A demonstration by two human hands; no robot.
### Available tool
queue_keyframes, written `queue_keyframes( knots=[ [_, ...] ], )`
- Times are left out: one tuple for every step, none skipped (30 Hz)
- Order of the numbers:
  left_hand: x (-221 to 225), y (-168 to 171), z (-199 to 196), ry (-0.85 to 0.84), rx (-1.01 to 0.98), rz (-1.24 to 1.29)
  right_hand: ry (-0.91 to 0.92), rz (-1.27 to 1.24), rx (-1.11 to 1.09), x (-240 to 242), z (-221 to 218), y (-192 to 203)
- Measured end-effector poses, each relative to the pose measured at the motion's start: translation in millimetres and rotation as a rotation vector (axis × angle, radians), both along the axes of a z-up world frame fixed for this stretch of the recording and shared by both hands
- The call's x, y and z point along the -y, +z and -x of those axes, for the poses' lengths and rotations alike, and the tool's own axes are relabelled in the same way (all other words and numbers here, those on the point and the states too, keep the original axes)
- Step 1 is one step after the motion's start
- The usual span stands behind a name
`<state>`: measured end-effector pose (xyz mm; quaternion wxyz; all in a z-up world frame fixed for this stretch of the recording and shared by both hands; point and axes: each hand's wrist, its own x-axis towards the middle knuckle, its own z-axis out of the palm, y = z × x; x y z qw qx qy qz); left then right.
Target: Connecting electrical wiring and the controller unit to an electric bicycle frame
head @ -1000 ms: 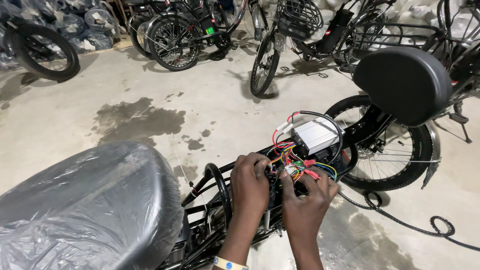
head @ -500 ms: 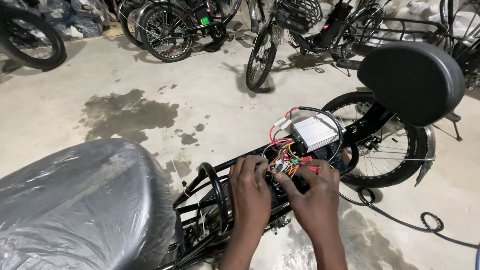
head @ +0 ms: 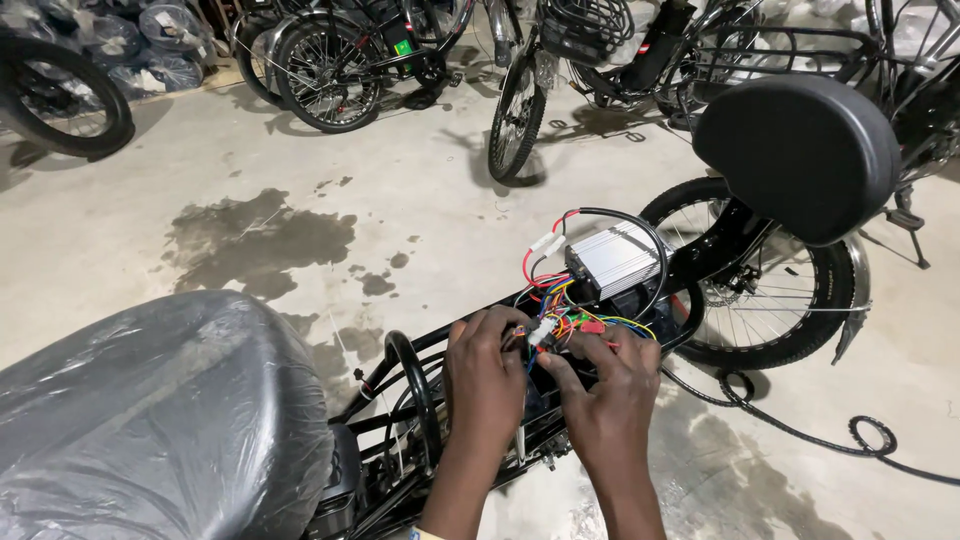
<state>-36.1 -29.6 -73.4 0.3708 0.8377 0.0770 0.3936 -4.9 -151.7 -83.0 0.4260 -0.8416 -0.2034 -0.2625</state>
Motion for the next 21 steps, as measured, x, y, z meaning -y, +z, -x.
queue_keyframes(
  knots=[
    [0,0,-1,0.012,-0.053,-0.028,-0.015,-0.020,0.012,-2,1,1],
    [-1,0,-3,0.012,-0.052,-0.031,-0.015,-0.023,0.012,-1,2,3],
    [-1,-1,-5,0.063,-0.109,-0.019,-0.011,-0.016,-0.076,-1,2,5],
    [-1,-2,-7,0.113,-0.168,-0.004,-0.009,-0.007,-0.165,0,2,7],
    [-2,1,-10,0.111,-0.168,-0.005,-0.010,-0.008,-0.165,2,2,9],
    [-3,4,-13,0.164,-0.234,0.034,0.080,-0.041,-0.203,4,1,9],
    [-4,6,-16,0.217,-0.301,0.072,0.171,-0.074,-0.241,6,0,10],
    [-5,6,-18,0.217,-0.303,0.073,0.170,-0.073,-0.243,11,-4,4],
    [-6,7,-19,0.208,-0.336,0.080,0.199,-0.030,-0.267,15,-9,-3],
    [-7,8,-21,0.199,-0.368,0.087,0.228,0.013,-0.291,20,-14,-9],
    [-7,8,-21,0.197,-0.369,0.089,0.227,0.014,-0.292,17,-14,-12],
    [-7,8,-21,0.175,-0.375,0.106,0.148,0.012,-0.299,13,-14,-15],
    [-7,8,-21,0.153,-0.380,0.122,0.069,0.008,-0.305,10,-15,-18],
    [-6,10,-20,0.154,-0.378,0.122,0.071,0.008,-0.304,6,-12,-15],
    [-6,11,-20,0.135,-0.378,0.129,0.023,-0.015,-0.287,2,-9,-12],
    [-5,13,-18,0.117,-0.380,0.136,-0.025,-0.038,-0.272,-2,-5,-9],
    [-5,13,-18,0.119,-0.380,0.136,-0.023,-0.039,-0.273,-5,-2,-7],
    [-5,13,-18,0.106,-0.374,0.126,-0.041,-0.064,-0.229,-8,0,-4],
    [-5,13,-17,0.092,-0.367,0.116,-0.059,-0.089,-0.185,-11,2,-1],
    [-5,12,-16,0.092,-0.368,0.115,-0.058,-0.091,-0.186,-11,1,-2],
    [-5,12,-15,0.071,-0.333,0.104,-0.073,-0.082,-0.196,-12,-1,-4]
  ],
)
